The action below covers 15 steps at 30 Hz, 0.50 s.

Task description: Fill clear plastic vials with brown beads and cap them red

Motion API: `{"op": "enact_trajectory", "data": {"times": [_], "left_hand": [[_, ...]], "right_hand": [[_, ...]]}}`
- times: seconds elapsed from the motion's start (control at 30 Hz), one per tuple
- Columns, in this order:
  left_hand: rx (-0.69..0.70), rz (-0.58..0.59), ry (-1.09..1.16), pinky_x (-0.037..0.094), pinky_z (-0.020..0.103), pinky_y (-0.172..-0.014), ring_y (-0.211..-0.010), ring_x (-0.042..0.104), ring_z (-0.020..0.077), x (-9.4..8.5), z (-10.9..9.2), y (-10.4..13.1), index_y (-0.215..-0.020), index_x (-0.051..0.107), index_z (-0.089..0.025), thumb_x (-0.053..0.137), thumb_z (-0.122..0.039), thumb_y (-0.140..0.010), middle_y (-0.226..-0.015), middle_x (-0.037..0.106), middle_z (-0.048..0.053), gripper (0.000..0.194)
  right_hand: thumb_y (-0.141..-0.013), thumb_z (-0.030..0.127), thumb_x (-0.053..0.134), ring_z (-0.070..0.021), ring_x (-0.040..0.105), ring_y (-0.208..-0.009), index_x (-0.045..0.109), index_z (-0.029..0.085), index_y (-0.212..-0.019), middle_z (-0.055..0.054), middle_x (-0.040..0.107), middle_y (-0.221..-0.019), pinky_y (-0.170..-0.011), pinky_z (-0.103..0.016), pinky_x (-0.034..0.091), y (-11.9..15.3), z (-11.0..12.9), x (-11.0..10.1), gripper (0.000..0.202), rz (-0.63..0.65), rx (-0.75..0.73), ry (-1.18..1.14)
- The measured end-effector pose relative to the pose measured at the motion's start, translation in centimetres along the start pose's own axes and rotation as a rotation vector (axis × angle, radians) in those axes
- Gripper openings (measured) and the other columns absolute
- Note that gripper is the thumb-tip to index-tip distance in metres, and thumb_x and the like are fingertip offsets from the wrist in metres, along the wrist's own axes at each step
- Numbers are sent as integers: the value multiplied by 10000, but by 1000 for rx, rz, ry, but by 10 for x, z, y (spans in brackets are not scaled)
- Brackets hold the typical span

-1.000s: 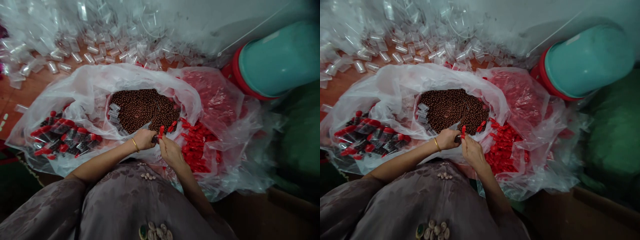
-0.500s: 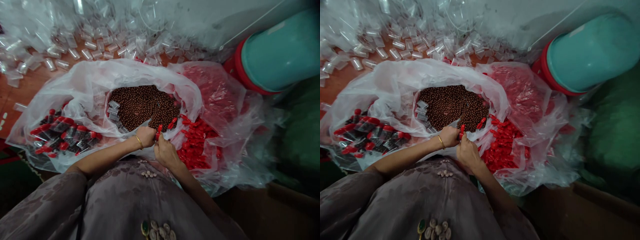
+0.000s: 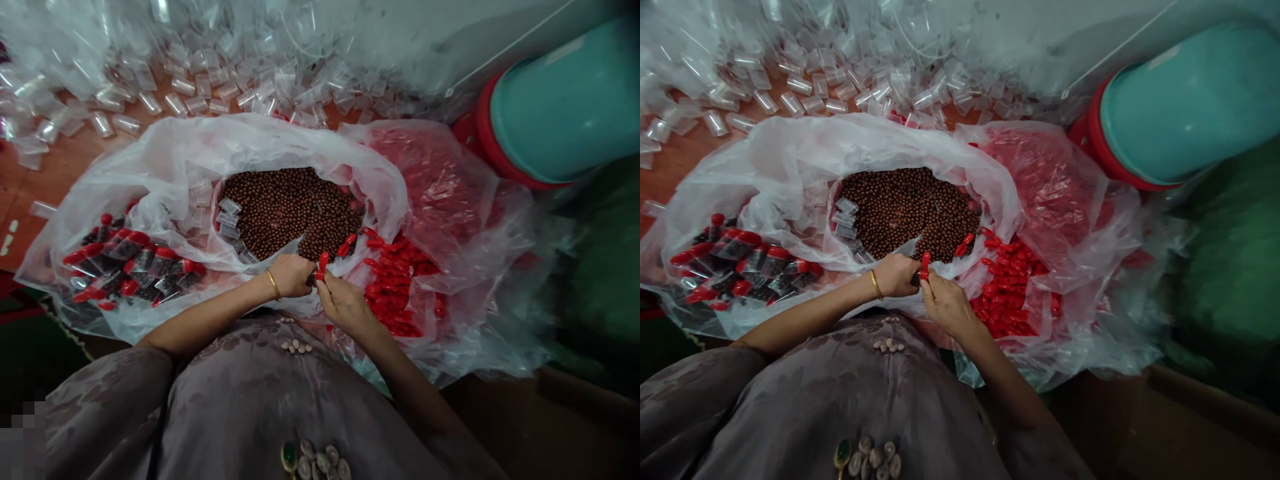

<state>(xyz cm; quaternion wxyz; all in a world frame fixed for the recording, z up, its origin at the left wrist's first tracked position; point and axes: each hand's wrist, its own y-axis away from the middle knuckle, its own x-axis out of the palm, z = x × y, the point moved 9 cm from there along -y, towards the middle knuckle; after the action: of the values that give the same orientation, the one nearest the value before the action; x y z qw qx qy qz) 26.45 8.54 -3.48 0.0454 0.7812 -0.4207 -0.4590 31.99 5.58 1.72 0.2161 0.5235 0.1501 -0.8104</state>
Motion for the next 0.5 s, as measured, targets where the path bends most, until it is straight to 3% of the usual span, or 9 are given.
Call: {"op": "enact_trajectory", "data": {"times": [0.17,0.33,0.5], "left_hand": [[37,8,-6,498,358,-726,-847,647,282,-1,-6,0,-867,675,-140,528,-279,-706,-849,685,141,258],[-56,-12,48,494,333,-719,-829,651,263,15,3,-4,-863,671,-133,495,-264,-733,-842,684,143,256],[-164,28,132,484,288,-681,-796,649,224,43,21,-9,-853,663,-156,487,-319,-748,-831,686,106,262]], "right_hand": [[-943,270,268,-139,590,-563,548,143,-848,-49,628,-637,-538,-236,429,1,-5,6,322,74,64,-59],[-939,291,238,-201,638,-741,536,97,-1049,-127,672,-812,-649,-291,470,4,-8,23,372,138,216,-68],[-928,321,259,-232,637,-825,501,93,-1176,-137,680,-901,-673,-310,463,0,-13,42,415,396,354,-31]]}}
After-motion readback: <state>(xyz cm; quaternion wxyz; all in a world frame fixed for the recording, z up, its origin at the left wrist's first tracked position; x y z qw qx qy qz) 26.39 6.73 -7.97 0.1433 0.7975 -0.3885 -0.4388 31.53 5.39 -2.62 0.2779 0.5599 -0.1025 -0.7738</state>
